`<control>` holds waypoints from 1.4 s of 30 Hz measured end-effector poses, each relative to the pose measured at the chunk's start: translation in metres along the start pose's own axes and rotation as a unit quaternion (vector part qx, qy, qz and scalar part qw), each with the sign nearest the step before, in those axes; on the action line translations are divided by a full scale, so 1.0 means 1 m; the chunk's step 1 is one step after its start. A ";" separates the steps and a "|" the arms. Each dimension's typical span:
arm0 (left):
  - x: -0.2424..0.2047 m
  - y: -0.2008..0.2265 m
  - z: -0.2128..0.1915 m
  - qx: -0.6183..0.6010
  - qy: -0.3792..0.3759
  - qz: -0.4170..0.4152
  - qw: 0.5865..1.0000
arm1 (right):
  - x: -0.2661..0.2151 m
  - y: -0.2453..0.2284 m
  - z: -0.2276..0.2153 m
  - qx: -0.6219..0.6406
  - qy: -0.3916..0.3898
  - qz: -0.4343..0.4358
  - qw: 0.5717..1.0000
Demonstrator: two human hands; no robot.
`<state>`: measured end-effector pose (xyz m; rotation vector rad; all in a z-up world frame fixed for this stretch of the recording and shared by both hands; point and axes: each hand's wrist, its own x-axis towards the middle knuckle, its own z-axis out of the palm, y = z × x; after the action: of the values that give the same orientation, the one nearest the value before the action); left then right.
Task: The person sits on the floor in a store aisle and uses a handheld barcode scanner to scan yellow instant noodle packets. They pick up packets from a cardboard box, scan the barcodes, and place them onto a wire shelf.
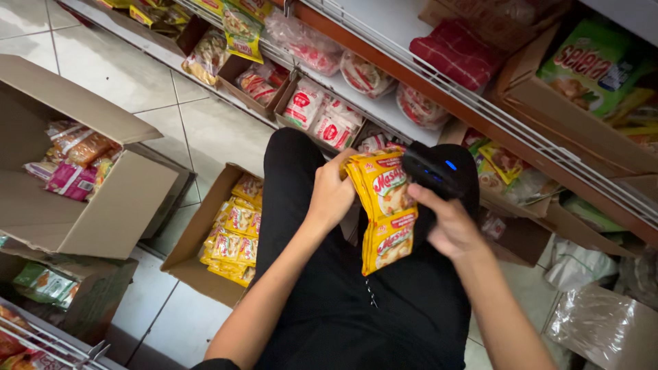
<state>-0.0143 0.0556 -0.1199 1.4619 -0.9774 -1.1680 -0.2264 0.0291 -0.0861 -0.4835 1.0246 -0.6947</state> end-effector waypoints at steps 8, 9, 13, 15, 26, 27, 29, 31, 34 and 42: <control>0.010 -0.009 -0.008 -0.228 -0.097 -0.098 0.964 | 0.008 0.011 0.016 -0.008 -0.007 -0.078 0.997; 0.009 -0.008 -0.011 -0.289 -0.119 -0.110 0.944 | 0.010 0.010 0.018 -0.010 0.002 -0.081 0.997; -0.005 -0.004 -0.014 -0.403 -0.155 -0.137 0.892 | 0.014 0.007 0.025 -0.012 0.010 -0.115 0.993; -0.012 -0.006 -0.008 -0.338 -0.141 -0.125 0.922 | 0.017 0.009 0.026 -0.053 0.023 -0.140 0.989; -0.004 0.041 -0.016 -0.338 -0.087 -0.058 0.935 | 0.022 0.002 0.034 -0.171 0.073 -0.235 0.954; 0.003 0.055 -0.013 -0.331 -0.093 -0.067 0.937 | 0.020 -0.008 0.046 -0.161 0.069 -0.248 0.953; 0.008 0.087 -0.006 -0.313 -0.109 -0.074 0.941 | 0.004 -0.036 0.068 -0.163 0.059 -0.340 0.924; 0.013 0.122 0.001 -0.241 -0.118 0.014 0.963 | -0.017 -0.066 0.091 -0.121 0.055 -0.401 0.907; 0.021 0.181 0.013 -0.161 -0.107 0.172 0.966 | -0.043 -0.117 0.117 -0.010 0.050 -0.416 0.908; 0.056 0.348 0.032 -0.106 -0.081 0.434 0.891 | -0.097 -0.261 0.142 -0.248 0.189 -0.628 0.713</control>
<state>-0.0372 -0.0704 0.2102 0.6082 -1.3693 -0.6884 -0.2094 -0.0745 0.2084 -1.6461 1.1849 -1.8001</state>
